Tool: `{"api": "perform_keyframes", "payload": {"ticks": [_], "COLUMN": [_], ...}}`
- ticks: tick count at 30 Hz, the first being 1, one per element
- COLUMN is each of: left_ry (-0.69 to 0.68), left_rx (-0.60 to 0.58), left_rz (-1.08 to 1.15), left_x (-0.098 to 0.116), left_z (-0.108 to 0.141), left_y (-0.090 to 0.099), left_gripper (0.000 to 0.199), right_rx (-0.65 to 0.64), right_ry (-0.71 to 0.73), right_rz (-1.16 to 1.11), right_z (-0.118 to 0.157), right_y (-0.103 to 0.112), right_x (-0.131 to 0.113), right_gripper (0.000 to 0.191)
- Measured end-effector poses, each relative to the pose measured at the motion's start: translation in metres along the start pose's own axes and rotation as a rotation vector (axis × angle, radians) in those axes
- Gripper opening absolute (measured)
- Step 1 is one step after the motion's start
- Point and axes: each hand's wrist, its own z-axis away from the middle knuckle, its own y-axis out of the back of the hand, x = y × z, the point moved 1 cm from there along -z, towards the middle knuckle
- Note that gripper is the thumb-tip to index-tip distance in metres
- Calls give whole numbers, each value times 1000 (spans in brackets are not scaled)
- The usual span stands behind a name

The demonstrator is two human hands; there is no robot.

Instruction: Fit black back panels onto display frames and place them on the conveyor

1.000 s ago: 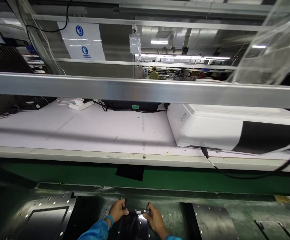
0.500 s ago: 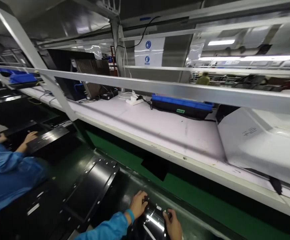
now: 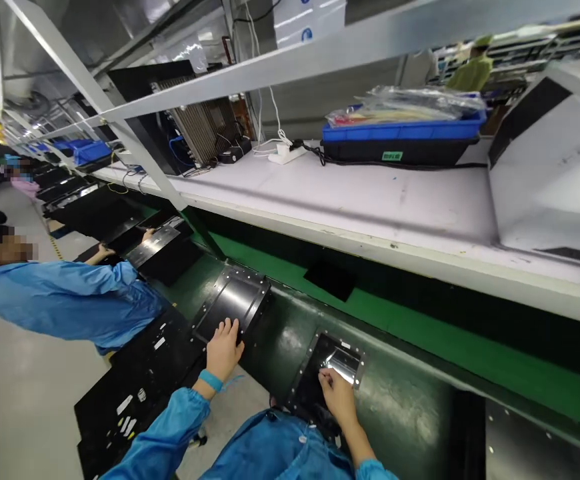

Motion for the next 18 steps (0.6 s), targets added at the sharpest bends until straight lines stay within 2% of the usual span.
{"api": "perform_keyframes", "payload": {"ticks": [1, 3, 6, 8, 10, 11, 13, 15, 18], "left_ry": [-9, -31, -60, 20, 177, 248, 315, 266, 184], "left_rx": [-5, 41, 186, 200, 134, 73, -97, -314, -494], "left_rz": [22, 99, 314, 528, 816, 961, 1219, 1391, 1544], "left_x": [-4, -19, -47, -57, -53, -45, -19, 15, 65], "left_z": [4, 18, 44, 56, 63, 64, 63, 56, 47], "left_y": [8, 34, 94, 129, 140, 134, 97, 37, -61], "left_gripper": [59, 50, 41, 44, 50, 55, 63, 69, 72], "right_rx": [-28, -86, -141, -110, -101, -95, -3, 219, 545], "right_ry": [18, 41, 43, 28, -19, -61, -165, -266, -392], "right_rz": [-29, -97, -243, -359, -559, -691, -935, -1030, -824], "right_z": [0, 3, 15, 25, 37, 43, 53, 60, 64], "right_y": [-6, -16, -24, -25, -22, -20, -14, -7, 0], "right_x": [-13, -38, -73, -96, -114, -121, -124, -109, -64], "right_gripper": [38, 35, 34, 41, 54, 59, 60, 54, 56]}}
